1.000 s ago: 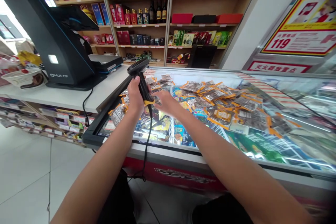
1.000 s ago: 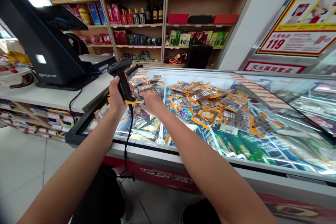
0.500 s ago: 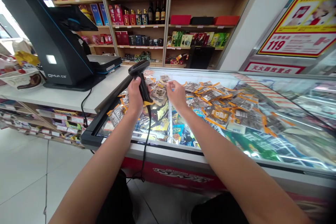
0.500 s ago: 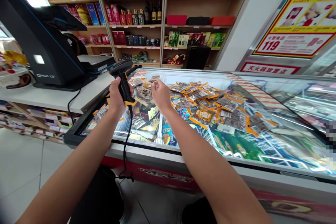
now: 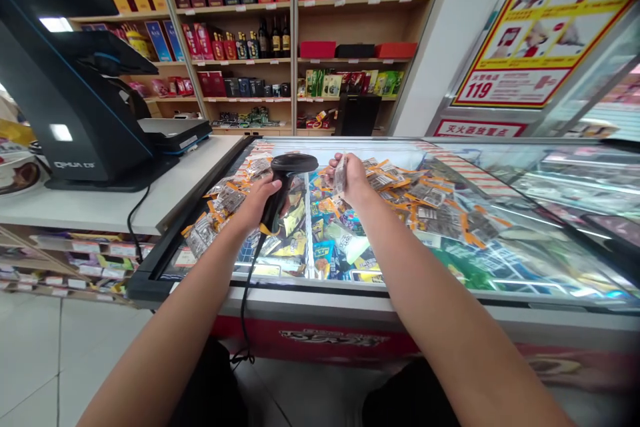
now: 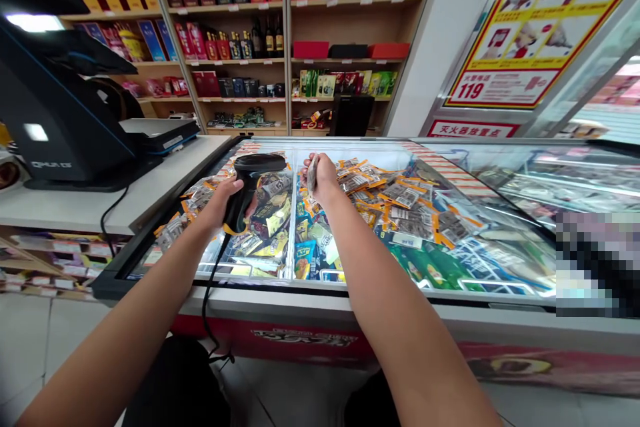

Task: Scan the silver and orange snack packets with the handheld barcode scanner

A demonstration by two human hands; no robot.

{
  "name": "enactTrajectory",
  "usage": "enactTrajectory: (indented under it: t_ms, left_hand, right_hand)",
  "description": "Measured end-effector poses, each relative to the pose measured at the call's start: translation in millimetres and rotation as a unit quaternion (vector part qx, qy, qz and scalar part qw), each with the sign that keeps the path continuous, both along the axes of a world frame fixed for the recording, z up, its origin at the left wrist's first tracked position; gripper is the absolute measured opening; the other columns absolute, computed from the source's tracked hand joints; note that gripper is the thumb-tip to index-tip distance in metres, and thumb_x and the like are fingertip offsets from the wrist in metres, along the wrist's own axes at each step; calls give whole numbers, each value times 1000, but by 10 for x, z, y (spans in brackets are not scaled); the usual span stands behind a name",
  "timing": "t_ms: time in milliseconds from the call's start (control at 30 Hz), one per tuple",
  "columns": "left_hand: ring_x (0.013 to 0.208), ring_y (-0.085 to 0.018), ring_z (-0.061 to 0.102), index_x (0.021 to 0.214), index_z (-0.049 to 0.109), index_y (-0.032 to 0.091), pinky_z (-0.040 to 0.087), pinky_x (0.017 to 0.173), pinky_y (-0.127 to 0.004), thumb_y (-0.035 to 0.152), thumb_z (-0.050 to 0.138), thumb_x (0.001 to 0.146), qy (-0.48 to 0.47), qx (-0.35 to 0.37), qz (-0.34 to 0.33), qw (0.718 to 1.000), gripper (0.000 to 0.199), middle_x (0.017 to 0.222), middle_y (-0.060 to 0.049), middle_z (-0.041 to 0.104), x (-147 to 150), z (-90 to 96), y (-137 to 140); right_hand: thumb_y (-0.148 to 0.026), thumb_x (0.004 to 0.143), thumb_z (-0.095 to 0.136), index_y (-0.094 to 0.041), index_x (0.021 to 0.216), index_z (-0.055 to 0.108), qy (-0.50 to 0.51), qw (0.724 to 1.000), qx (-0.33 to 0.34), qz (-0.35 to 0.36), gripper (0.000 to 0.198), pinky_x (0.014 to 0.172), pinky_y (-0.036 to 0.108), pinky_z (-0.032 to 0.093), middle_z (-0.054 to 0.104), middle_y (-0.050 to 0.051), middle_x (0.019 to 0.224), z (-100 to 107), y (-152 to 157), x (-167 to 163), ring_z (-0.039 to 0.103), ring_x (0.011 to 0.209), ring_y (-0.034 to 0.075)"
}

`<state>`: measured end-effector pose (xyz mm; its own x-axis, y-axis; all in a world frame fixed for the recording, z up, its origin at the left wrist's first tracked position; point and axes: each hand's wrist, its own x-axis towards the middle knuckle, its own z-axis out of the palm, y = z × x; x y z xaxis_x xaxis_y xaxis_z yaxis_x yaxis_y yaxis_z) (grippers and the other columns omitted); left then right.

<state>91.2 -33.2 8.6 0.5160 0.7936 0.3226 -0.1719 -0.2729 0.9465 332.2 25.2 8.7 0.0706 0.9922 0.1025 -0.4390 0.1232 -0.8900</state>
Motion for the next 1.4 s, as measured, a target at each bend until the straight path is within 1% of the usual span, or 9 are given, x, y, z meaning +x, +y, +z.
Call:
enactTrajectory:
  t_ms: [167,400,767,900,1000,1100,1233,1300,1400]
  left_hand:
    - [39,-14,47,87,55,20,36,40,-26,64,56,83,1,-27,-80,996,44,51,-2,59,-24,7,-25]
    - [43,-17,49,88,60,18,39,46,-29,62,53,86,33,-65,-160,984,44,52,-4,60,-11,15,-121]
    - [42,-16,48,84,63,16,37,46,-30,65,50,87,18,-99,-212,972,51,49,-5,58,-16,12,-126]
    - [41,-15,47,89,63,15,38,42,-28,67,55,81,-18,-76,-172,982,53,49,-2,57,3,41,-81]
    - [40,-14,46,86,62,16,36,40,-26,65,58,78,-79,-46,-78,993,50,48,0,54,-2,87,-52]
    - [40,-13,45,79,59,19,37,41,-25,64,56,80,-149,-23,20,988,45,48,1,52,-31,127,-27]
    - [41,-12,46,75,55,20,38,41,-25,66,51,86,-206,-30,111,972,47,48,1,51,-55,133,3]
    - [41,-12,47,78,55,21,36,40,-24,67,52,86,-202,-28,157,966,47,50,1,52,-47,109,18]
    - [40,-12,49,85,55,22,36,39,-23,62,61,84,-171,12,235,957,41,54,3,55,-21,53,47]
  right_hand:
    - [-34,86,51,-27,76,37,111,985,41,124,18,46,26,42,44,-2,70,133,-198,-12,43,53,14]
    - [-42,84,50,-27,74,35,108,989,77,65,24,56,33,50,46,1,69,157,-292,-34,50,60,19]
    - [-42,83,50,-26,74,35,121,985,89,81,24,57,30,47,44,0,69,135,-243,1,47,60,18]
    - [-43,86,46,-26,72,31,-53,994,96,9,27,55,30,43,42,0,68,198,-231,1,43,58,18]
    - [-37,89,46,-26,68,35,-347,927,77,-121,26,63,32,42,43,1,65,237,-225,32,46,63,19]
    - [-29,88,54,-23,73,50,-550,797,34,-250,17,78,39,42,54,5,70,223,-244,89,54,76,24]
    - [-21,89,59,-12,106,67,-727,591,3,-349,21,98,51,36,66,21,111,158,-277,98,55,112,37]
    - [-19,90,62,-10,117,68,-745,568,49,-345,29,102,53,35,62,24,126,130,-284,-1,49,124,40]
    - [-18,96,59,-15,112,71,-709,668,122,-191,20,96,46,43,68,18,119,67,-320,-338,59,112,32]
